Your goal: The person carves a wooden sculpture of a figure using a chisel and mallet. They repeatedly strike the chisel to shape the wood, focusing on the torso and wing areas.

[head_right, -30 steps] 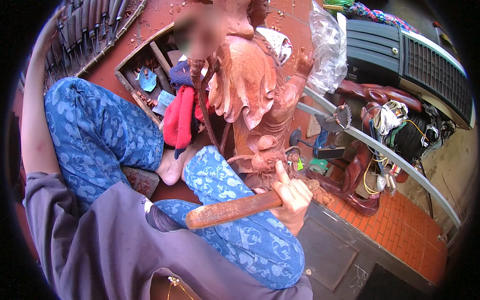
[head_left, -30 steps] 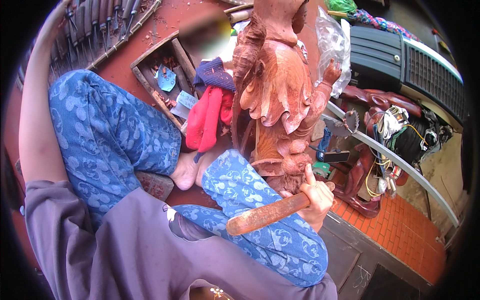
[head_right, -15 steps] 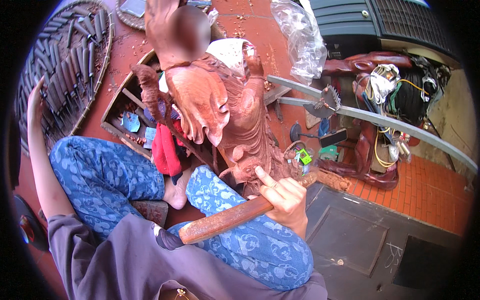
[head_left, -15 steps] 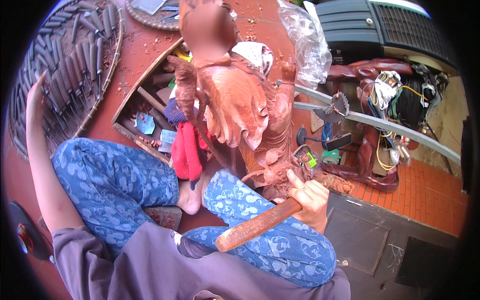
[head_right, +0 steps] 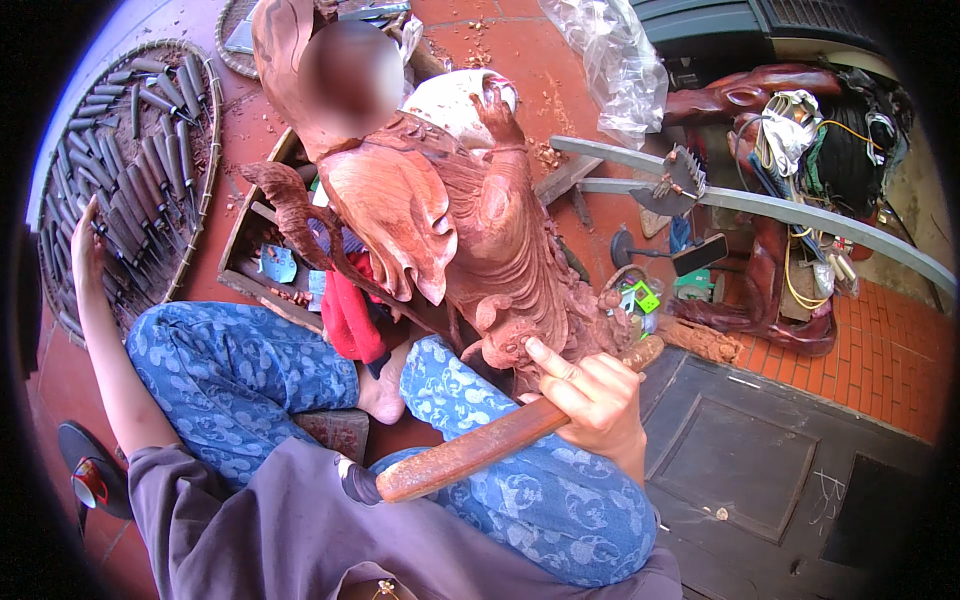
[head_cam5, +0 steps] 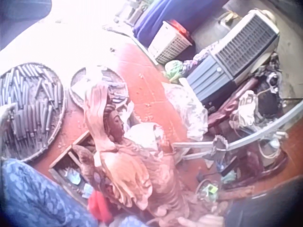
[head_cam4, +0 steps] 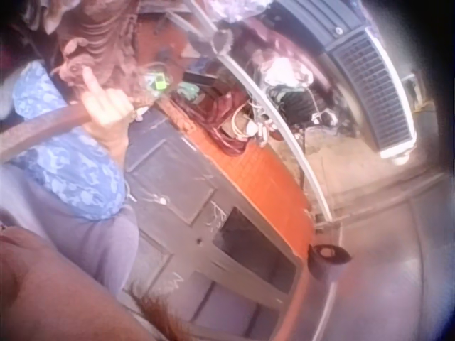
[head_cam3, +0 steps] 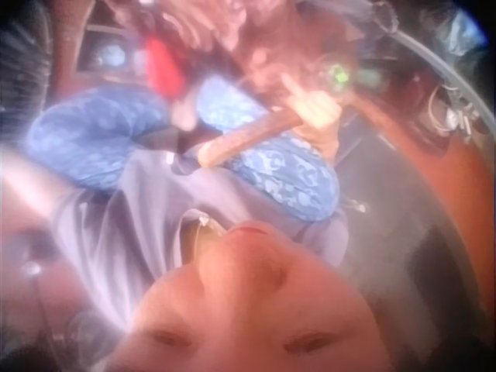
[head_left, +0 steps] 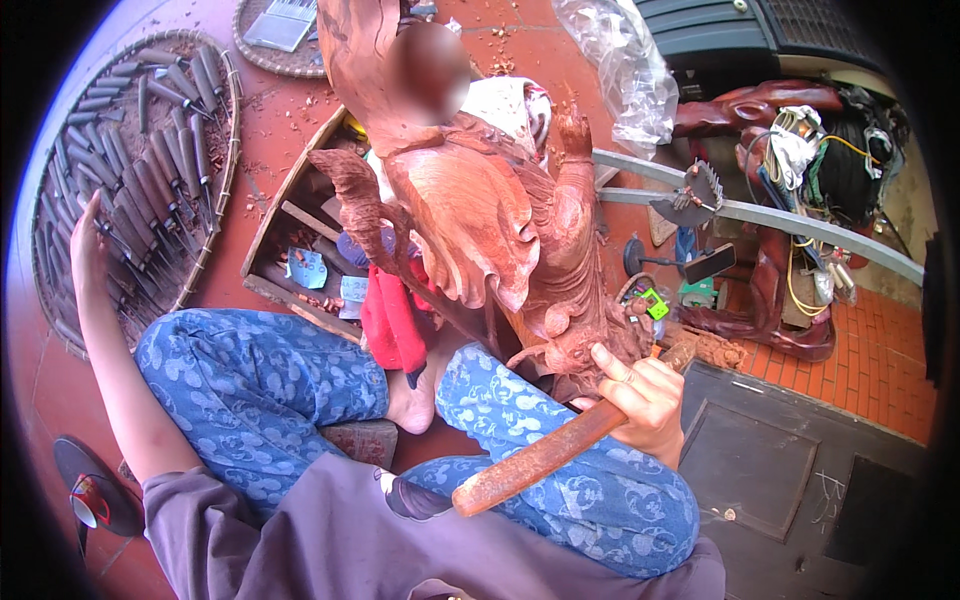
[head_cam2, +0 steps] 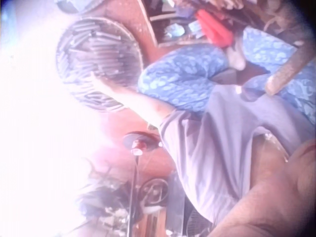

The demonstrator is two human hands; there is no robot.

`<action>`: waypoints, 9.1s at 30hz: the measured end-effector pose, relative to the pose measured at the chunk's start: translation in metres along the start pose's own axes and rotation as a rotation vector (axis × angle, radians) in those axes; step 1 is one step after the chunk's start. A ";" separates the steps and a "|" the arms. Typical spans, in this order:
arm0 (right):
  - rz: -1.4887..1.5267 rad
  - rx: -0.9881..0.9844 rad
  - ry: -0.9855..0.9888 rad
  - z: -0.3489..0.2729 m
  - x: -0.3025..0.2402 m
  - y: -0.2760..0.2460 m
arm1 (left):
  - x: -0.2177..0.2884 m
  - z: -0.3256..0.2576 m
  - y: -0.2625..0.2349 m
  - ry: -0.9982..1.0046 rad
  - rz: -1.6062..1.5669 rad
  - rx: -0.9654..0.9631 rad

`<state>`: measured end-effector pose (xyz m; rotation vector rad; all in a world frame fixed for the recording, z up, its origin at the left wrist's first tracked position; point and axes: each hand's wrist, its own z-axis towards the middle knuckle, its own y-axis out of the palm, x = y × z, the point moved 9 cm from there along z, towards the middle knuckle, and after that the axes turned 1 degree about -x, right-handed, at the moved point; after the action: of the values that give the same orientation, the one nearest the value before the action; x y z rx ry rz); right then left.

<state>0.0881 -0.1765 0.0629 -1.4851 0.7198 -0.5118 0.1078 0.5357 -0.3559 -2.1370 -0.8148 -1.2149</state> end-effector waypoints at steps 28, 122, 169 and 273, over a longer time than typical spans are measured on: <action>0.023 -0.008 -0.045 -0.010 0.005 0.007 | 0.071 -0.128 0.066 0.058 0.662 0.026; 0.093 0.359 -0.090 -0.017 0.019 -0.069 | 0.227 -0.600 0.314 1.231 -0.713 -1.086; -0.149 0.459 -0.169 -0.055 0.033 -0.057 | 0.214 -0.597 0.326 1.454 -0.603 -1.086; 0.118 0.387 -0.069 -0.030 0.038 -0.056 | 0.236 -0.594 0.330 1.219 -0.641 -1.112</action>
<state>0.1001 -0.2273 0.1159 -1.0875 0.6099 -0.4760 0.1166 -0.0487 0.0627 -1.1032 -0.1763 -3.3175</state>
